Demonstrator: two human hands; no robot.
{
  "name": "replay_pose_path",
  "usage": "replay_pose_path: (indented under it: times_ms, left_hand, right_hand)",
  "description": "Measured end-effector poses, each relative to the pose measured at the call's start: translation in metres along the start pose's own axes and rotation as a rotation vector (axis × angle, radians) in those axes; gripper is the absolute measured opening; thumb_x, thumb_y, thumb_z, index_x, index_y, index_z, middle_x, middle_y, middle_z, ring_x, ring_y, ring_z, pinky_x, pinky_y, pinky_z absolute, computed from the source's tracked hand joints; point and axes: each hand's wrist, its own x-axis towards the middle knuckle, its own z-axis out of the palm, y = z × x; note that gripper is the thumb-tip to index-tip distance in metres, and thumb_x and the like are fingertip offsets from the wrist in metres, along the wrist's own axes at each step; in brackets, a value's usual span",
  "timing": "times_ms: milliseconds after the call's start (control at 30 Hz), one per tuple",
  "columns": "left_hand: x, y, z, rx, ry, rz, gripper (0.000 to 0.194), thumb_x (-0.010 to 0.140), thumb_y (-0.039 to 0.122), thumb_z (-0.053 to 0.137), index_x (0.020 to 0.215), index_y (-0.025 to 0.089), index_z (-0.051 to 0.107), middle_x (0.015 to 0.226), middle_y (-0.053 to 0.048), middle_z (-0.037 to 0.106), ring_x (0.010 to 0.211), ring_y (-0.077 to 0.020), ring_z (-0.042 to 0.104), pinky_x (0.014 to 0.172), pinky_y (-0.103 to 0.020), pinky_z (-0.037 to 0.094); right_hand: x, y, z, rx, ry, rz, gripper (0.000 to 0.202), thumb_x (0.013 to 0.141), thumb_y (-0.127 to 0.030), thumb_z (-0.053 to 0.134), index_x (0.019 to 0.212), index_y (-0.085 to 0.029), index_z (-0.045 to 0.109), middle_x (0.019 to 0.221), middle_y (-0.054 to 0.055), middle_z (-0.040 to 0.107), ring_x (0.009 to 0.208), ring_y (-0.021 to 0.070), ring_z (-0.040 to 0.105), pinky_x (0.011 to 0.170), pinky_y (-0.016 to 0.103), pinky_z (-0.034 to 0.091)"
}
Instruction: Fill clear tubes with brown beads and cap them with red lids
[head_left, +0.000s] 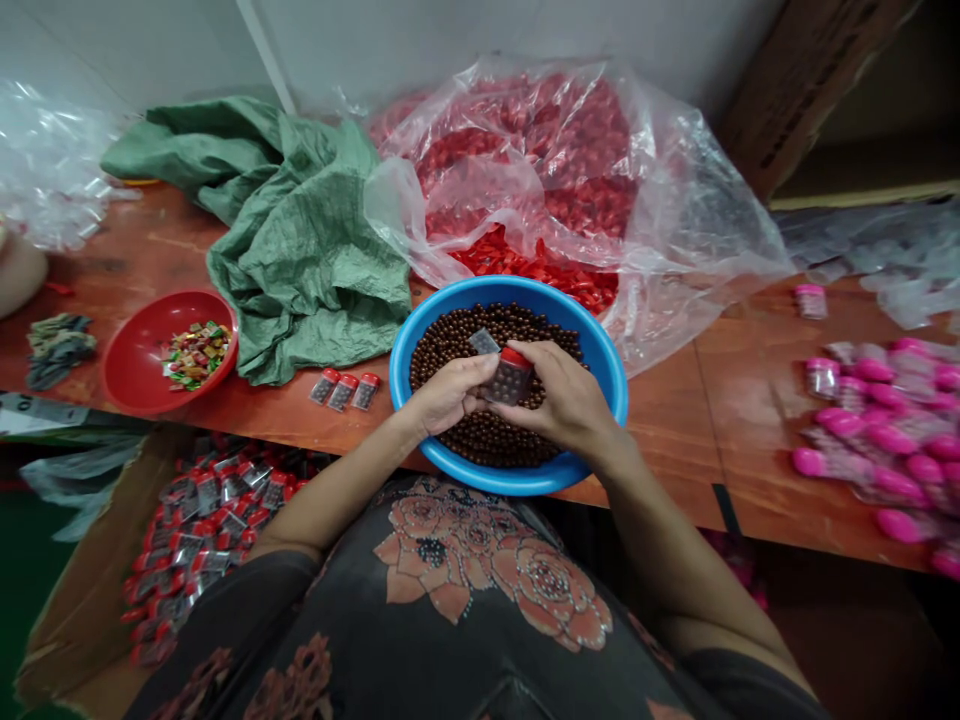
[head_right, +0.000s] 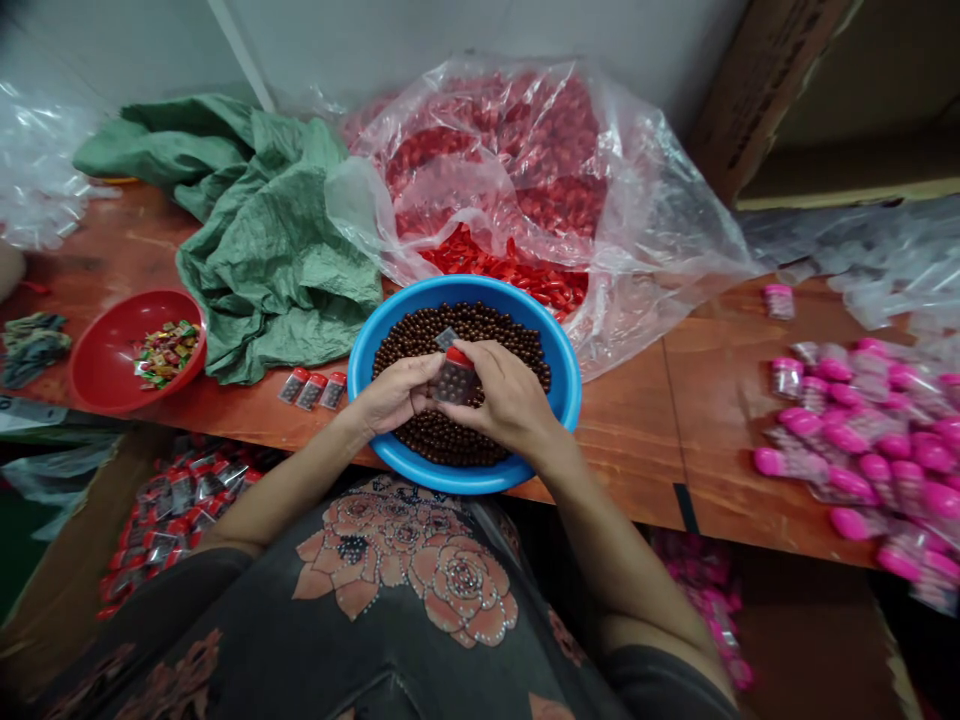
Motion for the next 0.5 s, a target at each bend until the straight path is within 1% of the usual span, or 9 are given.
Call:
replay_pose_path:
  times_ms: [100, 167, 233, 300, 333, 400, 467, 500]
  left_hand:
    - [0.007, -0.009, 0.007, -0.041, 0.077, -0.001, 0.053, 0.095, 0.058, 0.045, 0.106, 0.012, 0.068, 0.078, -0.009, 0.070, 0.066, -0.0146, 0.065, 0.060, -0.024, 0.052]
    - [0.011, -0.015, 0.012, -0.026, 0.139, 0.033, 0.064, 0.095, 0.065, 0.035, 0.108, 0.011, 0.067, 0.072, -0.009, 0.068, 0.059, -0.0144, 0.062, 0.053, -0.024, 0.048]
    - [0.013, -0.020, 0.016, 0.010, 0.212, 0.077, 0.063, 0.096, 0.063, 0.035, 0.109, 0.011, 0.068, 0.063, -0.007, 0.064, 0.050, -0.0127, 0.056, 0.047, -0.022, 0.042]
    - [0.013, -0.022, 0.020, 0.036, 0.270, 0.111, 0.053, 0.096, 0.055, 0.039, 0.114, 0.014, 0.067, 0.057, -0.003, 0.060, 0.044, -0.0110, 0.050, 0.044, -0.022, 0.038]
    - [0.013, -0.023, 0.022, 0.046, 0.292, 0.128, 0.048, 0.096, 0.050, 0.040, 0.116, 0.015, 0.066, 0.057, -0.001, 0.059, 0.044, -0.0105, 0.048, 0.045, -0.022, 0.037]
    - [0.011, -0.023, 0.024, 0.074, 0.322, 0.168, 0.044, 0.096, 0.044, 0.040, 0.120, 0.017, 0.065, 0.063, -0.001, 0.063, 0.047, -0.0102, 0.049, 0.048, -0.022, 0.038]
    - [0.010, -0.024, 0.025, 0.103, 0.319, 0.198, 0.044, 0.096, 0.041, 0.039, 0.123, 0.018, 0.064, 0.070, -0.002, 0.066, 0.051, -0.0103, 0.051, 0.052, -0.022, 0.040]
    - [0.009, -0.024, 0.025, 0.109, 0.304, 0.206, 0.045, 0.096, 0.041, 0.038, 0.125, 0.018, 0.063, 0.070, -0.002, 0.066, 0.051, -0.0105, 0.051, 0.053, -0.022, 0.041]
  right_hand:
    - [0.001, -0.002, 0.006, 0.008, 0.019, -0.008, 0.066, 0.081, -0.045, 0.068, 0.138, -0.024, 0.041, 0.127, 0.013, 0.061, 0.114, 0.0294, 0.060, 0.096, 0.048, 0.049]
    - [0.002, -0.005, 0.009, -0.017, 0.014, -0.018, 0.065, 0.080, -0.045, 0.068, 0.136, -0.024, 0.042, 0.123, 0.013, 0.063, 0.110, 0.0299, 0.061, 0.094, 0.048, 0.049]
    - [0.003, -0.007, 0.011, -0.063, 0.030, -0.047, 0.062, 0.081, -0.043, 0.067, 0.134, -0.022, 0.043, 0.119, 0.014, 0.065, 0.106, 0.0301, 0.062, 0.091, 0.047, 0.049]
    - [0.003, -0.008, 0.013, -0.110, 0.058, -0.078, 0.057, 0.081, -0.041, 0.065, 0.129, -0.020, 0.045, 0.113, 0.015, 0.067, 0.101, 0.0302, 0.063, 0.087, 0.046, 0.050]
    - [0.002, -0.009, 0.015, -0.131, 0.070, -0.088, 0.054, 0.081, -0.040, 0.065, 0.127, -0.020, 0.046, 0.110, 0.014, 0.067, 0.099, 0.0303, 0.064, 0.085, 0.046, 0.049]
    - [0.000, -0.010, 0.018, -0.163, 0.089, -0.095, 0.051, 0.080, -0.040, 0.065, 0.124, -0.021, 0.048, 0.107, 0.014, 0.069, 0.099, 0.0308, 0.064, 0.083, 0.045, 0.048]
    - [-0.003, -0.011, 0.020, -0.170, 0.113, -0.101, 0.052, 0.079, -0.040, 0.066, 0.124, -0.021, 0.049, 0.107, 0.013, 0.069, 0.102, 0.0308, 0.065, 0.085, 0.045, 0.047]
    - [-0.004, -0.012, 0.020, -0.162, 0.128, -0.110, 0.053, 0.079, -0.040, 0.067, 0.124, -0.021, 0.048, 0.108, 0.013, 0.069, 0.103, 0.0307, 0.065, 0.087, 0.045, 0.047]
